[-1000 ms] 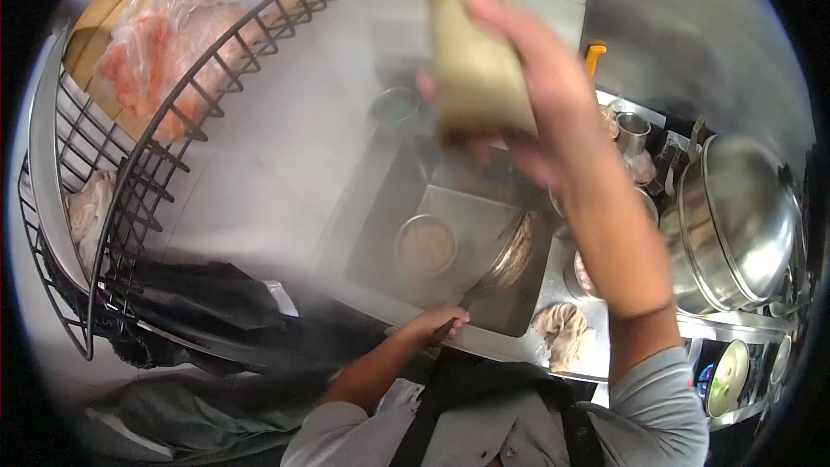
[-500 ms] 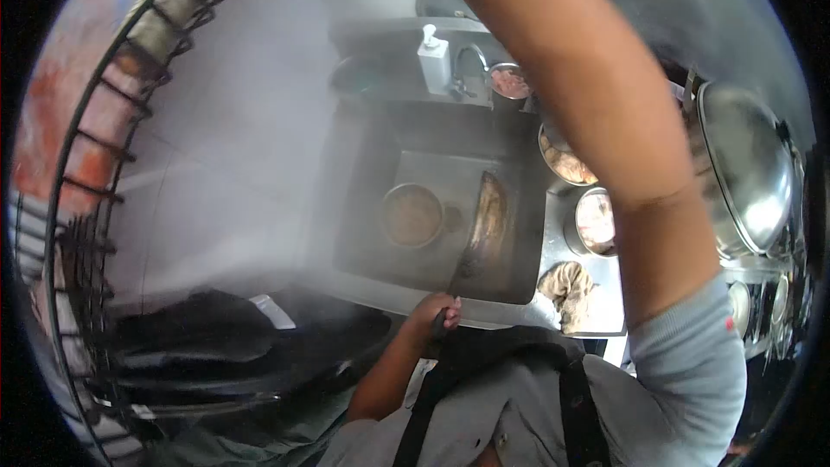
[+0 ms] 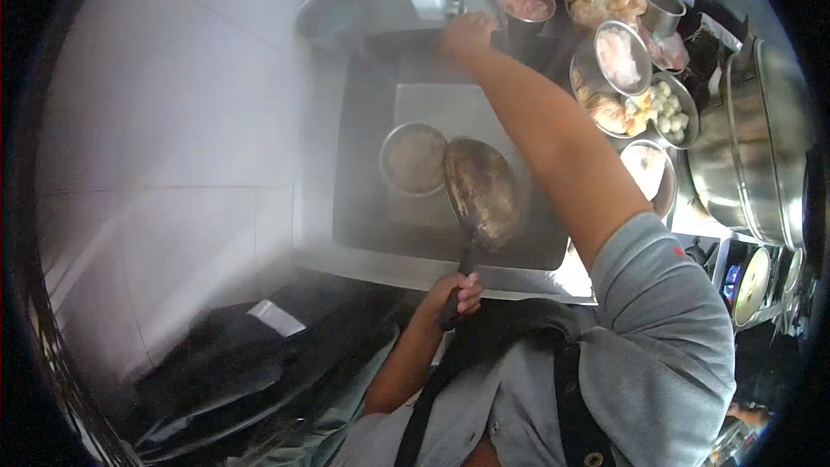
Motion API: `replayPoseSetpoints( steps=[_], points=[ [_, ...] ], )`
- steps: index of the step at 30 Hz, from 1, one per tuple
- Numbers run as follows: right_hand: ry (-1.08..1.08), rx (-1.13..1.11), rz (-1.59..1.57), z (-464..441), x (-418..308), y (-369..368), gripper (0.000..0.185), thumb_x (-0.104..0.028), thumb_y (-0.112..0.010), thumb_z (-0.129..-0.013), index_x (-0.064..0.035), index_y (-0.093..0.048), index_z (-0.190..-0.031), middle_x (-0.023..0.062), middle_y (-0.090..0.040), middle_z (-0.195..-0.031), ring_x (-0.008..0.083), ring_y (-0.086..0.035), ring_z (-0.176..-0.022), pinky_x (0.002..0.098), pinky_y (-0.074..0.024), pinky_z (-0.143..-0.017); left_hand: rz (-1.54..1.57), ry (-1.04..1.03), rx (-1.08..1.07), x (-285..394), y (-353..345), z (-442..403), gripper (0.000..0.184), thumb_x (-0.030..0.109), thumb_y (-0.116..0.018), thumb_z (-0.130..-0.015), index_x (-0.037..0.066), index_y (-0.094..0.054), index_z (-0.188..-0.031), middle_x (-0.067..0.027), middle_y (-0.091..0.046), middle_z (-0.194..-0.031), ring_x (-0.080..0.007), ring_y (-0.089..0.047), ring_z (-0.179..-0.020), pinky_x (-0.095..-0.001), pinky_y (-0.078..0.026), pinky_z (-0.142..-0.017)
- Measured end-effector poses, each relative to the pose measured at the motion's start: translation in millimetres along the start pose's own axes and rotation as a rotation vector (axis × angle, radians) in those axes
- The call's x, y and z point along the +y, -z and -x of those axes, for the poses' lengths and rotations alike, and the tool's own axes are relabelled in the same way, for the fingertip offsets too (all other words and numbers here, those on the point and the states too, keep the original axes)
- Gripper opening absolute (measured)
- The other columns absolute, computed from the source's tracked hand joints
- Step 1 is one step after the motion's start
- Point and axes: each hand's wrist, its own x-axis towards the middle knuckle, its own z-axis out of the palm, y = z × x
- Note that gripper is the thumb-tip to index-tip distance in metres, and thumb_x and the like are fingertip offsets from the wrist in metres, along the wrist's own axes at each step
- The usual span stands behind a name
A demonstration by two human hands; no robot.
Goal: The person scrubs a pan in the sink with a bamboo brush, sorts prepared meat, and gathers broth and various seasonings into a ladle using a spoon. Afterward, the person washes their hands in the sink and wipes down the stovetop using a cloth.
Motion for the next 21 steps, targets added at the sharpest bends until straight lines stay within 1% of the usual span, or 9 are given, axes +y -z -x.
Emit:
replayPoseSetpoints(
  steps=[2,7,10,11,13,14,16,18,21],
  points=[
    [0.175,-0.304,-0.109,0,10,27,0.053,-0.04,-0.061,-0.077,-0.0076,-0.06,-0.12,0.0239,-0.049,-0.131,0.0396,-0.044,-0.125,0.0583,-0.0355,-0.097,-0.002,0.002,0.024,-1,2,0,0.01,0.015,-0.054,-0.084,0.015,-0.045,-0.08,0.0024,-0.043,-0.054,-0.0119,-0.042,-0.042,-0.0281,-0.034,-0.044],
    [0.106,-0.42,-0.31,-27,2,-8,0.056,-0.044,-0.06,-0.081,-0.0061,-0.058,-0.122,0.0204,-0.051,-0.13,0.0338,-0.047,-0.123,0.0507,-0.0402,-0.097,-0.036,0.023,-0.039,4,9,-6,0.009,0.013,-0.053,-0.085,0.014,-0.046,-0.08,0.0028,-0.043,-0.054,-0.0119,-0.043,-0.042,-0.028,-0.034,-0.044],
    [-0.057,-0.941,-1.541,-45,-22,-92,0.054,-0.042,-0.049,-0.094,-0.0071,-0.046,-0.135,0.0181,-0.041,-0.141,0.0337,-0.039,-0.13,0.0544,-0.0349,-0.102,-0.041,-0.01,0.01,3,8,-10,0.006,0.013,-0.052,-0.085,0.013,-0.047,-0.082,0.0027,-0.044,-0.054,-0.0119,-0.044,-0.042,-0.0281,-0.034,-0.045],
    [-0.159,-0.905,-1.646,-19,-16,-46,0.06,-0.043,-0.048,-0.094,-0.0039,-0.04,-0.139,0.0177,-0.034,-0.146,0.0315,-0.037,-0.132,0.0529,-0.0333,-0.104,0.005,-0.009,-0.052,5,6,-11,0.005,0.013,-0.052,-0.085,0.012,-0.048,-0.083,0.0028,-0.045,-0.055,-0.0119,-0.044,-0.042,-0.0281,-0.034,-0.045],
    [0.248,-0.801,-0.848,-1,-12,-10,0.055,-0.048,-0.045,-0.094,-0.0077,-0.052,-0.131,0.017,-0.046,-0.138,0.0353,-0.04,-0.129,0.0513,-0.0346,-0.103,0.043,0.04,-0.109,3,-3,-10,0.003,0.013,-0.051,-0.086,0.011,-0.049,-0.083,0.0029,-0.046,-0.055,-0.012,-0.045,-0.042,-0.0281,-0.035,-0.046],
    [0.514,-0.758,-0.816,-7,-33,-65,0.056,-0.051,-0.048,-0.09,-0.006,-0.059,-0.123,0.0183,-0.052,-0.131,0.0364,-0.046,-0.123,0.0469,-0.0385,-0.1,0.095,0.012,-0.061,0,-10,-7,0.001,0.012,-0.049,-0.086,0.011,-0.049,-0.086,0.0025,-0.048,-0.056,-0.0121,-0.045,-0.042,-0.0284,-0.035,-0.047],
    [0.195,-0.779,-1.158,59,5,17,0.054,-0.048,-0.054,-0.088,-0.003,-0.06,-0.118,0.0203,-0.056,-0.122,0.0313,-0.052,-0.115,0.0447,-0.0447,-0.093,0.132,0.031,-0.022,-6,-24,-1,0.004,0.01,-0.048,-0.086,0.01,-0.05,-0.089,0.0021,-0.049,-0.057,-0.0123,-0.045,-0.042,-0.0287,-0.036,-0.048],
    [0.092,-0.923,-1.479,112,53,83,0.052,-0.047,-0.06,-0.085,-0.0004,-0.06,-0.109,0.0117,-0.063,-0.102,0.024,-0.062,-0.086,0.0385,-0.0523,-0.074,0.245,-0.087,-0.062,-14,-34,-1,0.01,0.009,-0.044,-0.086,0.007,-0.049,-0.095,0.0009,-0.051,-0.06,-0.0126,-0.048,-0.044,-0.0297,-0.036,-0.048],
    [0.257,-0.946,-1.761,174,113,102,0.043,-0.036,-0.06,-0.087,-0.0007,-0.059,-0.11,0.0068,-0.064,-0.091,0.0142,-0.061,-0.073,0.0267,-0.0484,-0.06,0.269,-0.039,-0.295,-27,-38,-11,0.012,0.01,-0.045,-0.087,0.005,-0.047,-0.097,-0.0002,-0.052,-0.061,-0.012,-0.052,-0.046,-0.0296,-0.035,-0.047]
  ],
)
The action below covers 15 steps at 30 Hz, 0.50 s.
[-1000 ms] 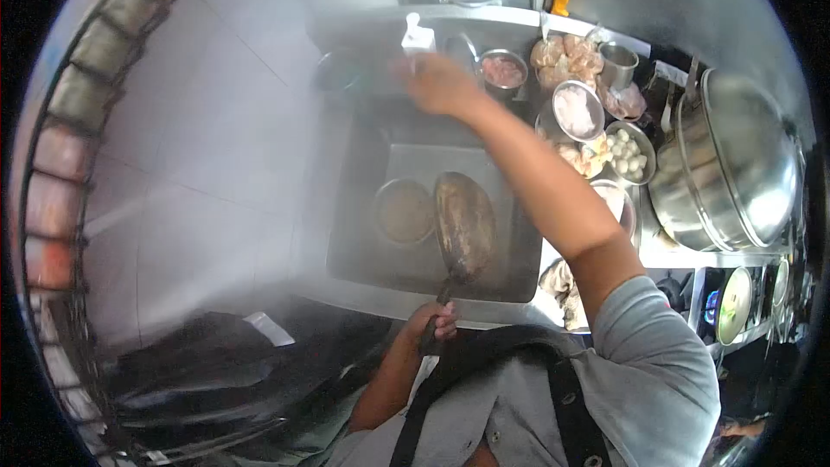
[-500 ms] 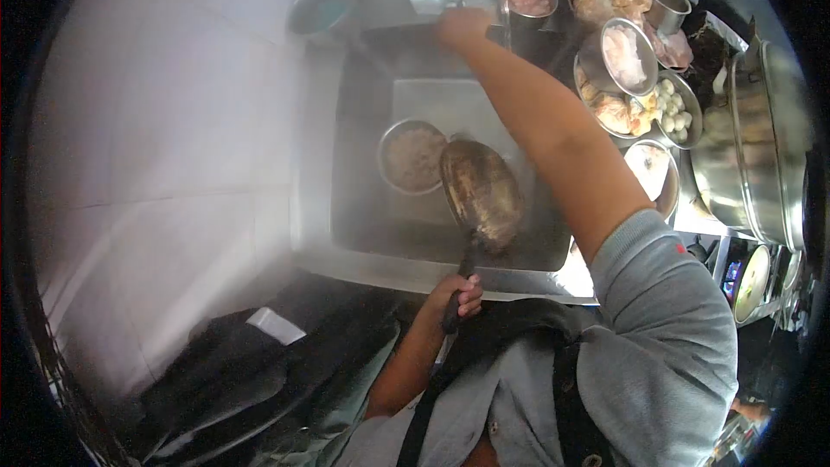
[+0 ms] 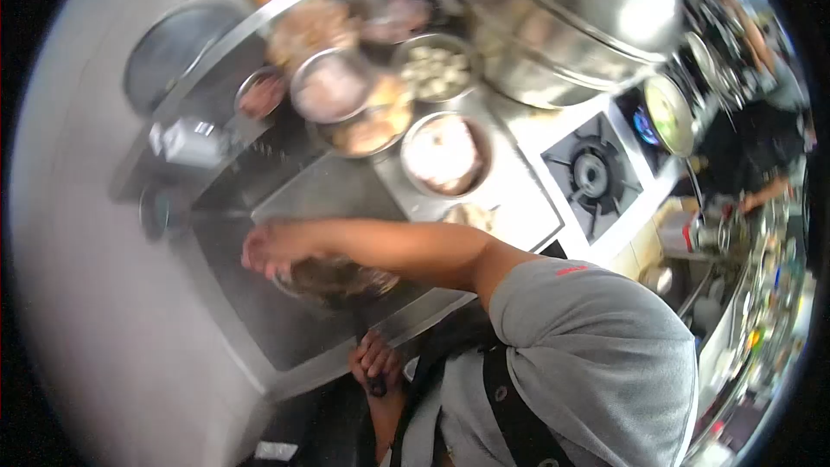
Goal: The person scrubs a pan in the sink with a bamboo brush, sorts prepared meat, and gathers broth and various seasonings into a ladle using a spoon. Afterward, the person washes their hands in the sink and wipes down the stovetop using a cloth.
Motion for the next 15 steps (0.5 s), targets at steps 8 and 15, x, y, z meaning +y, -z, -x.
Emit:
replayPoseSetpoints(
  steps=[8,15],
  points=[
    [0.169,0.177,0.219,306,-4,52,0.049,-0.037,-0.06,-0.089,0.0034,-0.055,-0.116,0.0087,-0.066,-0.093,0.0166,-0.063,-0.08,0.0306,-0.0495,-0.072,-0.133,-0.242,-0.069,-112,-30,-16,0.01,0.011,-0.047,-0.087,0.007,-0.043,-0.095,0.0015,-0.05,-0.062,-0.0093,-0.05,-0.049,-0.0244,-0.035,-0.045],
    [0.101,0.708,0.542,551,72,95,0.045,-0.033,-0.061,-0.086,0.0006,-0.055,-0.116,0.014,-0.067,-0.09,0.0288,-0.065,-0.082,0.0368,-0.0499,-0.073,-1.146,-0.409,0.521,-202,-35,15,0.013,0.008,-0.056,-0.079,0.007,-0.045,-0.085,-0.0006,-0.047,-0.061,-0.0127,-0.049,-0.048,-0.0287,-0.039,-0.042]
  ],
)
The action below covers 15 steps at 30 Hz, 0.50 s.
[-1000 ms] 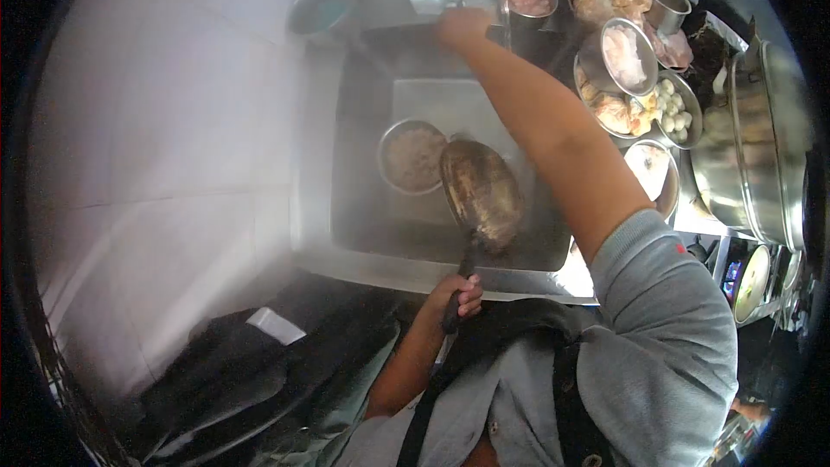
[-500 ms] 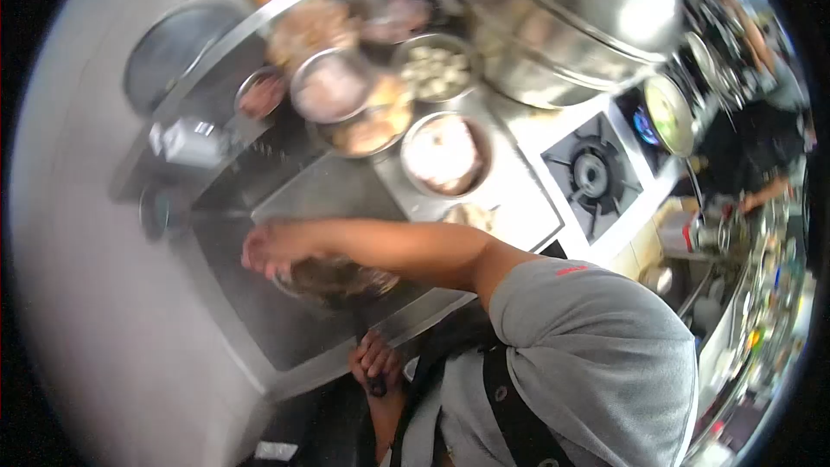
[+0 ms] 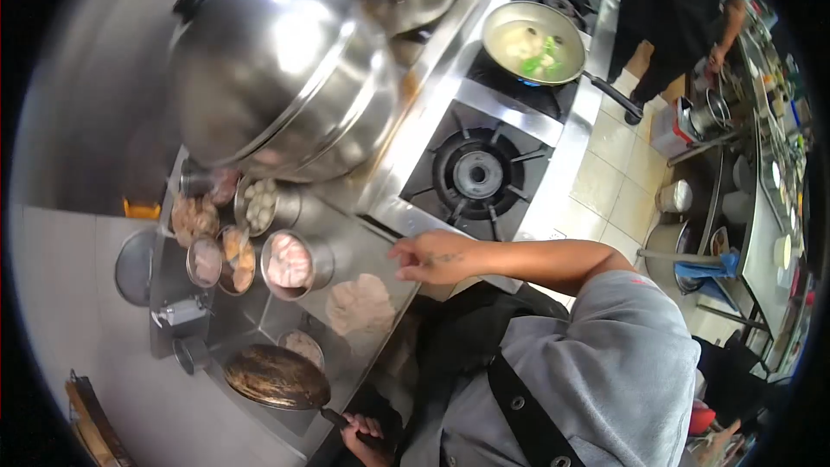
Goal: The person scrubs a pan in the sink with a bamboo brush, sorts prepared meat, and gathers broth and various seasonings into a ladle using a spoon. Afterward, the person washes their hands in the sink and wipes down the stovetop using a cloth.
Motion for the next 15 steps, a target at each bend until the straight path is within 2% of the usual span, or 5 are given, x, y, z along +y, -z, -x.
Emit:
replayPoseSetpoints(
  steps=[2,4,10,12,15],
  points=[
    [-0.068,0.231,0.138,48,27,26,0.038,-0.028,-0.062,-0.086,-0.0016,-0.057,-0.113,0.0132,-0.067,-0.088,0.0292,-0.065,-0.081,0.0381,-0.0504,-0.07,-0.195,-0.045,0.082,-8,-23,25,0.014,0.009,-0.058,-0.077,0.006,-0.045,-0.081,-0.0032,-0.046,-0.059,-0.0166,-0.05,-0.046,-0.0313,-0.039,-0.042],
    [-0.109,0.309,0.142,90,44,46,0.036,-0.027,-0.062,-0.085,-0.0017,-0.058,-0.111,0.0136,-0.067,-0.087,0.0306,-0.065,-0.081,0.0396,-0.0502,-0.071,-0.527,-0.123,0.081,-3,-65,71,0.022,0.012,-0.055,-0.079,0.006,-0.046,-0.098,-0.0064,-0.052,-0.078,-0.0163,-0.052,-0.06,-0.0268,-0.045,-0.051],
    [-0.195,0.492,0.207,180,74,92,0.028,-0.02,-0.063,-0.084,-0.0019,-0.062,-0.105,0.0142,-0.066,-0.083,0.0319,-0.064,-0.079,0.0396,-0.0504,-0.07,-0.928,-0.17,0.016,-13,-87,90,0.015,0.011,-0.06,-0.08,0.005,-0.051,-0.09,-0.0059,-0.053,-0.068,-0.0168,-0.054,-0.056,-0.0288,-0.046,-0.052],
    [-0.224,0.583,0.214,198,77,104,0.024,-0.02,-0.063,-0.085,-0.0018,-0.063,-0.101,0.0154,-0.066,-0.082,0.0322,-0.064,-0.076,0.0396,-0.0505,-0.068,-1.148,-0.095,0.045,-24,-118,73,0.015,0.001,-0.058,-0.073,0.005,-0.046,-0.079,-0.0049,-0.047,-0.059,-0.0163,-0.051,-0.046,-0.0306,-0.04,-0.042],
    [-0.218,0.74,0.255,218,74,122,0.021,-0.019,-0.062,-0.085,-0.002,-0.065,-0.098,0.0163,-0.067,-0.084,0.0316,-0.066,-0.075,0.0377,-0.0514,-0.067,-1.184,-0.11,-0.173,-43,-158,46,0.015,-0.004,-0.059,-0.069,0.002,-0.048,-0.077,-0.0046,-0.048,-0.059,-0.0155,-0.05,-0.044,-0.0299,-0.04,-0.042]
  ],
)
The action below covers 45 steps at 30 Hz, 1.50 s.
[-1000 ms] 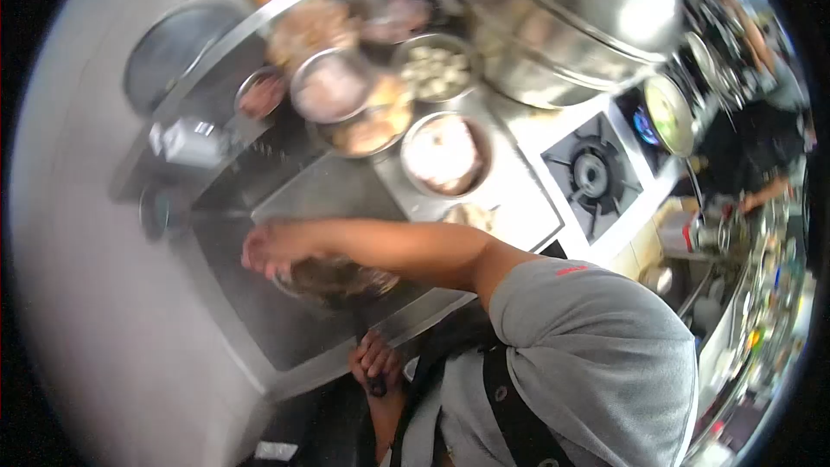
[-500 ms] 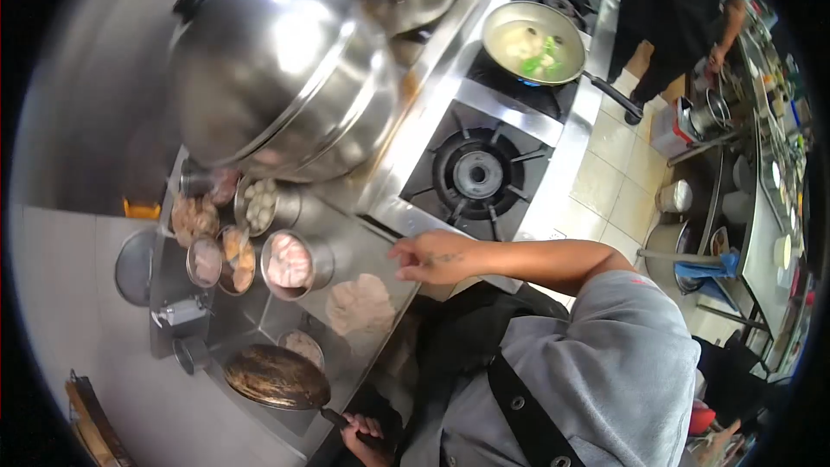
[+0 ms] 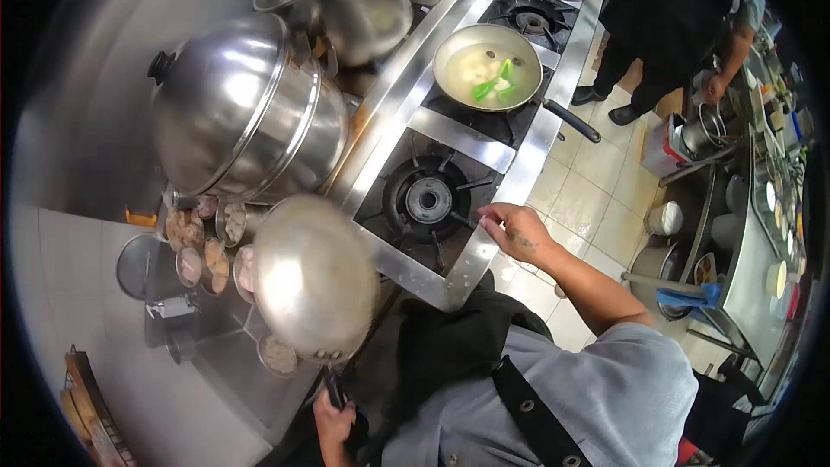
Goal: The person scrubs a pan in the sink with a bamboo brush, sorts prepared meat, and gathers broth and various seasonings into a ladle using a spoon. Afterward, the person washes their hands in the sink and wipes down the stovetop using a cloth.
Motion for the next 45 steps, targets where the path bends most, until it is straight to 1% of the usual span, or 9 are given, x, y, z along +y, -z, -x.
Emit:
replayPoseSetpoints(
  steps=[5,14,20,24,28,30,32,35,45],
  points=[
    [-0.064,0.059,0.017,6,7,24,0.021,-0.019,-0.062,-0.085,-0.0022,-0.065,-0.099,0.0159,-0.068,-0.083,0.0314,-0.066,-0.076,0.0365,-0.0518,-0.068,-0.358,-0.52,-0.137,-18,-69,-97,0.022,0.01,-0.065,-0.067,0.0,-0.051,-0.081,-0.011,-0.048,-0.058,-0.0218,-0.052,-0.055,-0.038,-0.042,-0.054],
    [-0.106,-0.02,0.031,26,27,-13,0.022,-0.014,-0.061,-0.087,0.0,-0.065,-0.103,0.0162,-0.067,-0.081,0.0227,-0.066,-0.074,0.0314,-0.051,-0.07,-0.345,-0.349,-0.296,-28,-152,-182,0.03,0.019,-0.065,-0.069,0.007,-0.061,-0.096,-0.0197,-0.062,-0.083,-0.0392,-0.059,-0.079,-0.0456,-0.048,-0.068],
    [-0.084,-0.253,0.027,14,2,-69,0.027,-0.016,-0.058,-0.09,0.0067,-0.062,-0.104,0.0148,-0.067,-0.087,0.0182,-0.061,-0.079,0.0302,-0.0488,-0.075,-0.312,-0.282,-0.101,-25,-124,-175,0.036,0.024,-0.07,-0.071,0.005,-0.059,-0.098,-0.0166,-0.064,-0.086,-0.034,-0.062,-0.08,-0.0435,-0.049,-0.072],
    [-0.029,-0.338,0.071,-4,-30,-103,0.024,-0.014,-0.057,-0.091,0.0069,-0.062,-0.103,0.0122,-0.065,-0.085,0.0172,-0.06,-0.078,0.0287,-0.0478,-0.073,0.27,-0.512,0.26,-53,-53,-170,0.035,0.014,-0.076,-0.072,0.003,-0.057,-0.099,-0.0069,-0.058,-0.09,-0.0172,-0.058,-0.084,-0.0317,-0.048,-0.076],
    [-0.004,-0.285,0.062,-21,-73,-137,0.021,-0.012,-0.057,-0.092,0.0048,-0.061,-0.105,0.0101,-0.066,-0.086,0.0135,-0.063,-0.077,0.0259,-0.0499,-0.072,0.346,-0.207,0.834,-154,105,-184,0.01,0.009,-0.063,-0.08,0.008,-0.059,-0.089,-0.0031,-0.059,-0.082,-0.0132,-0.056,-0.076,-0.028,-0.047,-0.072],
    [-0.005,-0.295,0.015,-26,-114,-162,0.022,-0.01,-0.056,-0.093,0.0053,-0.059,-0.108,0.0106,-0.066,-0.085,0.0149,-0.063,-0.079,0.0271,-0.0513,-0.077,0.365,-0.004,1.124,-277,174,-228,0.023,0.027,-0.051,-0.092,0.006,-0.057,-0.098,-0.0094,-0.061,-0.085,-0.0212,-0.059,-0.075,-0.0355,-0.048,-0.07],
    [0.016,-0.319,-0.006,-31,-142,-194,0.022,-0.011,-0.056,-0.094,0.0051,-0.06,-0.108,0.0101,-0.066,-0.086,0.0142,-0.062,-0.077,0.0266,-0.0513,-0.076,1.106,0.159,1.068,-309,240,-240,0.026,0.028,-0.053,-0.092,0.004,-0.056,-0.102,-0.0123,-0.062,-0.087,-0.0234,-0.059,-0.075,-0.0398,-0.048,-0.069],
    [-0.002,-0.396,0.152,-32,-200,-254,0.02,-0.009,-0.058,-0.092,0.0056,-0.061,-0.105,0.01,-0.066,-0.085,0.0128,-0.061,-0.073,0.0261,-0.0505,-0.072,1.347,0.546,1.173,-440,282,-311,0.031,0.027,-0.053,-0.091,0.002,-0.055,-0.109,-0.0139,-0.063,-0.092,-0.0269,-0.06,-0.077,-0.0402,-0.049,-0.071],
    [0.039,-0.504,0.475,-17,-278,-361,0.014,-0.002,-0.061,-0.084,0.0059,-0.064,-0.095,0.013,-0.066,-0.082,0.0161,-0.061,-0.07,0.0285,-0.0492,-0.065,1.254,0.819,0.831,-602,212,-399,0.036,0.025,-0.053,-0.091,-0.001,-0.054,-0.117,-0.0142,-0.059,-0.104,-0.0271,-0.059,-0.088,-0.0379,-0.048,-0.077]
  ],
)
